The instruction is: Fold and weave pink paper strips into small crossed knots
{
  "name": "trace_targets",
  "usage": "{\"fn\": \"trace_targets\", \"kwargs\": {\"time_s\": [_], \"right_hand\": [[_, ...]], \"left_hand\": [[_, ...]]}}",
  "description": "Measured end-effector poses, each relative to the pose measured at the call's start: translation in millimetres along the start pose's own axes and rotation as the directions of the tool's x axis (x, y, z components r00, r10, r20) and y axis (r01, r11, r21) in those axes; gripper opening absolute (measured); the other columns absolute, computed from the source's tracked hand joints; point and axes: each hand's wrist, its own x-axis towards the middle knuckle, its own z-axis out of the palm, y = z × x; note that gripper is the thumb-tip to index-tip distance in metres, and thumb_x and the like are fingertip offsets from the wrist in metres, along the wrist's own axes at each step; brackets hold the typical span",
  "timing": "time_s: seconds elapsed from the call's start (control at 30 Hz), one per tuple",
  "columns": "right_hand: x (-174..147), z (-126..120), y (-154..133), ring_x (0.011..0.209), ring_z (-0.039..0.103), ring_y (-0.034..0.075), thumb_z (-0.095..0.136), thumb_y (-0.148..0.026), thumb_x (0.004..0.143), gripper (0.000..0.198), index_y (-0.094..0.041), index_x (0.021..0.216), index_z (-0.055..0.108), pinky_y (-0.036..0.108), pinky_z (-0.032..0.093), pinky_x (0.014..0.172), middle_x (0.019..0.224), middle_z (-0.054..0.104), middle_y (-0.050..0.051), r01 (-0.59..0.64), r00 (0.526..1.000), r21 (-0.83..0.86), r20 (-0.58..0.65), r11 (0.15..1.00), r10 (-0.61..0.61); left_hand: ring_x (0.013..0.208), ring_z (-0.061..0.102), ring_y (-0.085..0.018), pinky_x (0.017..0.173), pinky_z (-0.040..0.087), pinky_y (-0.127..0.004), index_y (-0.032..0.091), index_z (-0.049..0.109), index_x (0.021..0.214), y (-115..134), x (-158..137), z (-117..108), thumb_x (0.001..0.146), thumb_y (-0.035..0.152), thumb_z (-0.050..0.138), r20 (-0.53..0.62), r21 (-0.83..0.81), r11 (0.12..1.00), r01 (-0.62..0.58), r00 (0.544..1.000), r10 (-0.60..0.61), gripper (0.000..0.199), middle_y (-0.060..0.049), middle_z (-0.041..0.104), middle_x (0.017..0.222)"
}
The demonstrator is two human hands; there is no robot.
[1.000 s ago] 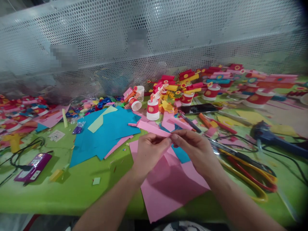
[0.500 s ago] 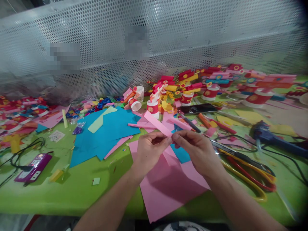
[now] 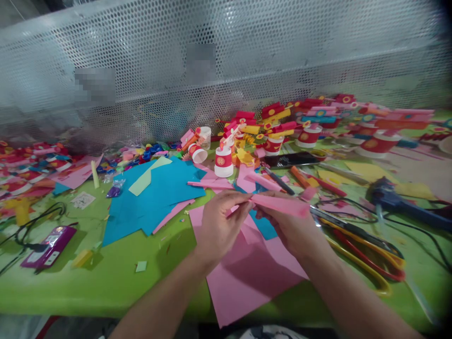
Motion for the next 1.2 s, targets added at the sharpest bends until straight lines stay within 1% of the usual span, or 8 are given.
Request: {"fn": "trace_targets", "kwargs": {"time_s": [0.1, 0.17, 0.27, 0.37, 0.53, 0.63, 0.87, 1.2], "right_hand": [[1.2, -4.0, 4.7, 0.065, 0.06, 0.011, 0.088, -0.038, 0.071, 0.02, -0.022, 0.081, 0.079, 0.021, 0.049, 0.062, 0.074, 0.069, 0.001, 0.014, 1.0, 0.014, 0.022, 1.0, -0.015], [1.8, -5.9, 6.3, 0.064, 0.06, 0.011, 0.085, -0.04, 0.074, 0.02, -0.022, 0.081, 0.079, 0.022, 0.05, 0.062, 0.073, 0.069, 0.001, 0.034, 0.999, 0.001, 0.021, 0.999, -0.034], [0.7, -5.2, 2.8, 0.063, 0.059, 0.012, 0.083, -0.044, 0.077, 0.023, -0.022, 0.081, 0.079, 0.022, 0.047, 0.059, 0.07, 0.069, 0.001, 0.051, 0.999, -0.067, 0.011, 0.996, -0.05], [-2.8, 0.0, -7.4, 0.062, 0.058, 0.013, 0.083, -0.05, 0.074, 0.03, -0.021, 0.077, 0.076, 0.023, 0.045, 0.055, 0.069, 0.069, 0.002, 0.074, 0.997, -0.151, 0.013, 0.986, -0.073], [-7.3, 7.5, -18.4, 0.067, 0.061, 0.017, 0.079, -0.052, 0.077, 0.032, -0.02, 0.078, 0.076, 0.026, 0.048, 0.06, 0.076, 0.074, 0.004, 0.129, 0.991, -0.322, 0.012, 0.938, -0.132], [-7.6, 7.8, -16.9, 0.07, 0.065, 0.018, 0.077, -0.048, 0.08, 0.027, -0.021, 0.08, 0.076, 0.027, 0.05, 0.063, 0.081, 0.076, 0.005, 0.153, 0.987, -0.355, 0.009, 0.922, -0.16], [-8.4, 8.6, -16.2, 0.071, 0.067, 0.017, 0.072, -0.037, 0.085, 0.016, -0.022, 0.081, 0.077, 0.026, 0.052, 0.066, 0.077, 0.075, 0.002, 0.228, 0.969, -0.409, 0.004, 0.883, -0.248], [-9.4, 5.4, -12.8, 0.07, 0.06, 0.015, 0.07, -0.034, 0.089, 0.012, -0.026, 0.088, 0.079, 0.025, 0.049, 0.064, 0.075, 0.072, 0.0, 0.253, 0.967, -0.4, 0.068, 0.881, -0.247]], "left_hand": [[0.092, 0.071, -0.017, 0.086, 0.054, -0.029, 0.026, 0.08, 0.099, -1.5, -0.8, 0.0, 0.087, 0.017, 0.071, -0.01, 0.001, 1.0, -0.031, 0.999, 0.031, 0.017, -0.003, 0.079, 0.097], [0.093, 0.07, -0.017, 0.087, 0.054, -0.029, 0.026, 0.08, 0.1, 0.1, -0.6, -1.0, 0.087, 0.015, 0.07, 0.002, -0.045, 0.999, 0.001, 1.0, -0.001, 0.019, -0.003, 0.078, 0.099], [0.092, 0.07, -0.017, 0.084, 0.055, -0.028, 0.024, 0.08, 0.097, 5.5, 1.2, -3.7, 0.086, 0.016, 0.07, 0.052, -0.223, 0.96, 0.168, 0.986, -0.161, 0.017, -0.004, 0.078, 0.1], [0.086, 0.069, -0.016, 0.079, 0.054, -0.027, 0.02, 0.08, 0.089, 9.3, 4.2, -5.8, 0.086, 0.025, 0.071, 0.114, -0.34, 0.878, 0.338, 0.941, -0.318, 0.011, -0.005, 0.077, 0.09], [0.074, 0.065, -0.013, 0.071, 0.053, -0.025, 0.018, 0.077, 0.084, 4.9, 6.6, -3.9, 0.077, 0.033, 0.081, 0.139, -0.41, 0.803, 0.432, 0.9, -0.414, 0.017, -0.004, 0.073, 0.08], [0.076, 0.066, -0.013, 0.072, 0.053, -0.025, 0.017, 0.076, 0.087, 1.6, 6.3, -2.2, 0.076, 0.032, 0.082, 0.133, -0.427, 0.79, 0.44, 0.895, -0.427, 0.02, -0.004, 0.074, 0.083], [0.079, 0.066, -0.014, 0.074, 0.053, -0.025, 0.018, 0.079, 0.091, 0.4, 3.4, -4.8, 0.084, 0.038, 0.076, 0.157, -0.35, 0.861, 0.37, 0.929, -0.335, 0.022, -0.005, 0.075, 0.085], [0.076, 0.065, -0.015, 0.071, 0.052, -0.027, 0.02, 0.081, 0.089, 0.2, 5.6, -7.0, 0.081, 0.038, 0.078, 0.139, -0.325, 0.879, 0.348, 0.937, -0.32, 0.019, -0.005, 0.076, 0.083]]}}
